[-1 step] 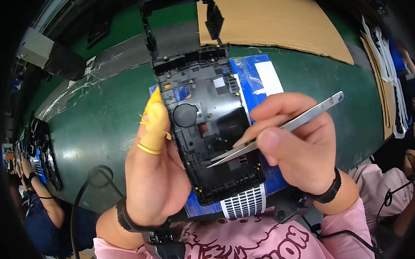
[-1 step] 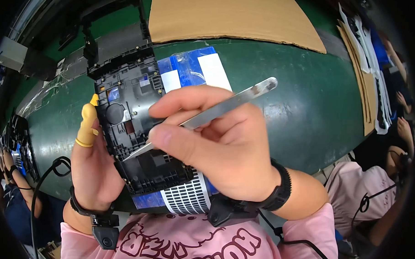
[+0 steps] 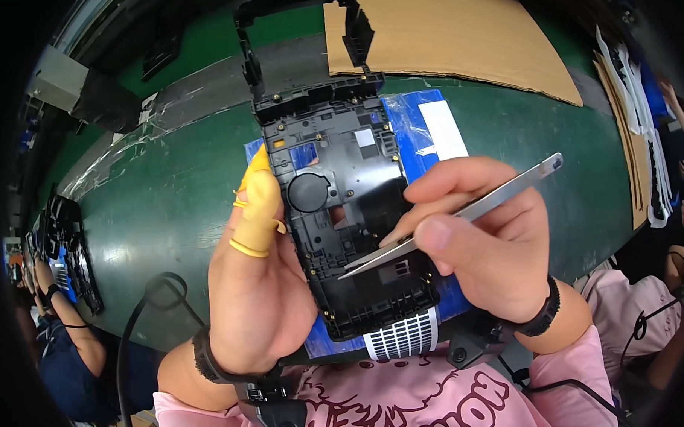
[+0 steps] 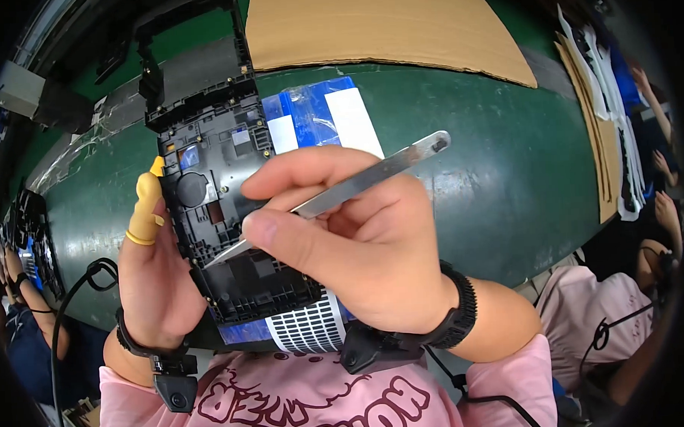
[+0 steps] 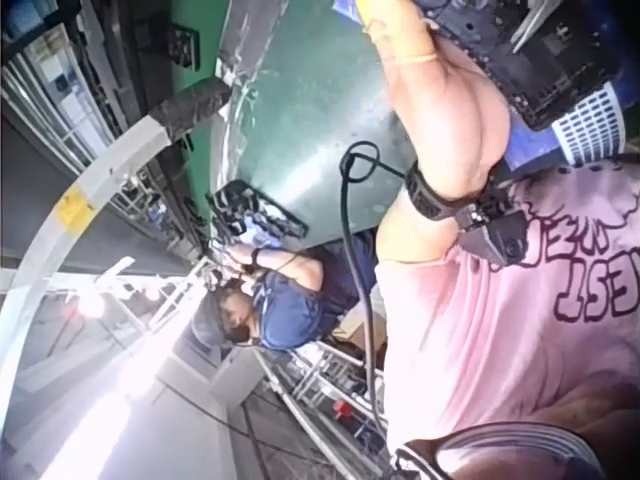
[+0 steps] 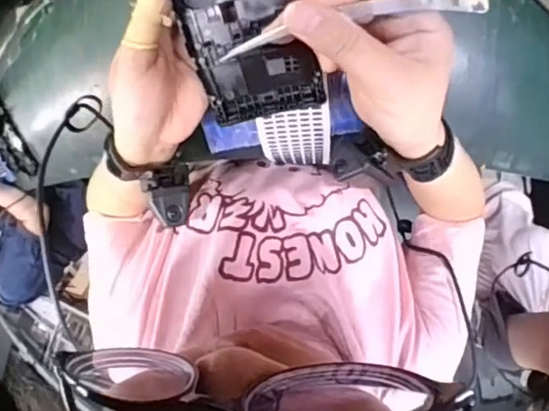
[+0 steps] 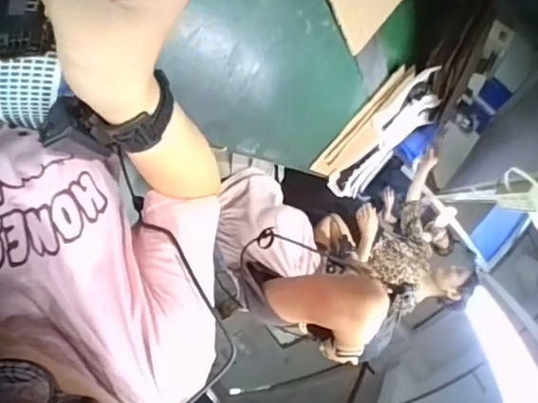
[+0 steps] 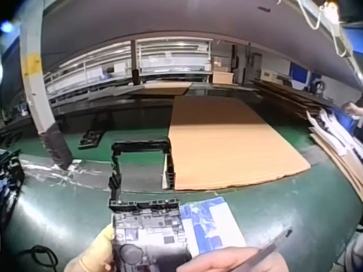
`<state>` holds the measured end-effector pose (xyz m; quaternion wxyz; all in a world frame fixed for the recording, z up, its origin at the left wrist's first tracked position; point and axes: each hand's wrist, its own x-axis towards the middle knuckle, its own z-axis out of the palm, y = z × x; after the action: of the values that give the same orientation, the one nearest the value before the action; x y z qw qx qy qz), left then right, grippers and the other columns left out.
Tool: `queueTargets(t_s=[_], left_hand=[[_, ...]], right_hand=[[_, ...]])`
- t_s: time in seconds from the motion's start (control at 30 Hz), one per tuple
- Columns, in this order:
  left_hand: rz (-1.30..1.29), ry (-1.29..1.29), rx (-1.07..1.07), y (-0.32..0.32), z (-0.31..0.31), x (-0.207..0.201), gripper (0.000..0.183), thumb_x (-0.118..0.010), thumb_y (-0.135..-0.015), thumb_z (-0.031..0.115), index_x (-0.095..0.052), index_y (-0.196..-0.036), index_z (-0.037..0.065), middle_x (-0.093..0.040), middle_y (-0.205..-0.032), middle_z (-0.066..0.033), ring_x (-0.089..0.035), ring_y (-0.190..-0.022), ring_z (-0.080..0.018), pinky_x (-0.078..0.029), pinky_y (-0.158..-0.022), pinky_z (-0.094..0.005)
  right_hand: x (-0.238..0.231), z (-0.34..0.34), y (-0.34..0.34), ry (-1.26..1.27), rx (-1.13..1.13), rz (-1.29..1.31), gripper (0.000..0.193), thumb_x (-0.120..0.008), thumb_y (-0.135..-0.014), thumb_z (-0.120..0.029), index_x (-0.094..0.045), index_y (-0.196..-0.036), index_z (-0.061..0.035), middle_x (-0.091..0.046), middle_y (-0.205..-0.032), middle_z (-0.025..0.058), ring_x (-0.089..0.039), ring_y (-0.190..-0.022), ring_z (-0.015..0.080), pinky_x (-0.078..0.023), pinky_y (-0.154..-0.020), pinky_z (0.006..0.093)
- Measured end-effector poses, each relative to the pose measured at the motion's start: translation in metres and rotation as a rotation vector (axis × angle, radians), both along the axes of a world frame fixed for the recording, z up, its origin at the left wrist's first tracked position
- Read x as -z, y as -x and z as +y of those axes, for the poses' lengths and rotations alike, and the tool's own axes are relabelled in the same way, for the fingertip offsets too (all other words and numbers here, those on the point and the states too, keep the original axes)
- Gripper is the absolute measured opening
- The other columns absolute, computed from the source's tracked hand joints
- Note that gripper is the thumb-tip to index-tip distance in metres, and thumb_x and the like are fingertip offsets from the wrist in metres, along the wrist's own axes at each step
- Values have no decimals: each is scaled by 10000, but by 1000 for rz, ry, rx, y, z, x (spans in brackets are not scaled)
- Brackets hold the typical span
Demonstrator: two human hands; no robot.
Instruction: Use tweezers to carefully position and attach small components and labels onto a plastic electronic device housing.
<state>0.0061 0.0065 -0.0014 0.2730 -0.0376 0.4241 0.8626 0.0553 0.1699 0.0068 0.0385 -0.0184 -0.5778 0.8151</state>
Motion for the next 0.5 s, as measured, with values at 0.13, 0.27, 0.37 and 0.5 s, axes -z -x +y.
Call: queueTargets(t_s=[0.13, 0.27, 0.37, 0.5], left_hand=[[-16, -10, 3, -1, 2, -1, 439, -371, -910, 377, -383, -1227, 74, -495, -1168, -99, -504, -1053, -208, -417, -885, -346], [-2, -5, 28, 0, 0, 2, 434, -366, -912, 374, -383, -1228, 76, -498, -1164, -99, -505, -1051, -208, -419, -883, -347], [8, -15, 24, -1, 1, 1, 433, -363, -914, 372, -385, -1226, 73, -500, -1161, -98, -508, -1047, -205, -418, -885, -345], [-18, -58, -23, -1, 5, -1, 405, -376, -917, 325, -385, -1219, 54, -515, -1115, -79, -524, -984, -164, -436, -846, -310]], right_hand=[[5, 0, 0, 42, 12, -13, 231, -580, -767, -20, -500, -973, 47, -630, -771, 188, -442, -499, 57, -347, -462, 178], [5, -1, 0, 70, 20, -23, 226, -580, -767, -20, -503, -971, 44, -629, -769, 191, -442, -501, 55, -342, -461, 172], [5, -1, 0, 55, 8, -29, 227, -582, -768, -22, -505, -972, 43, -629, -771, 190, -443, -502, 54, -342, -460, 172], [5, -2, 0, 46, 14, -46, 225, -582, -771, -24, -507, -973, 42, -630, -777, 187, -450, -509, 52, -344, -460, 171]])
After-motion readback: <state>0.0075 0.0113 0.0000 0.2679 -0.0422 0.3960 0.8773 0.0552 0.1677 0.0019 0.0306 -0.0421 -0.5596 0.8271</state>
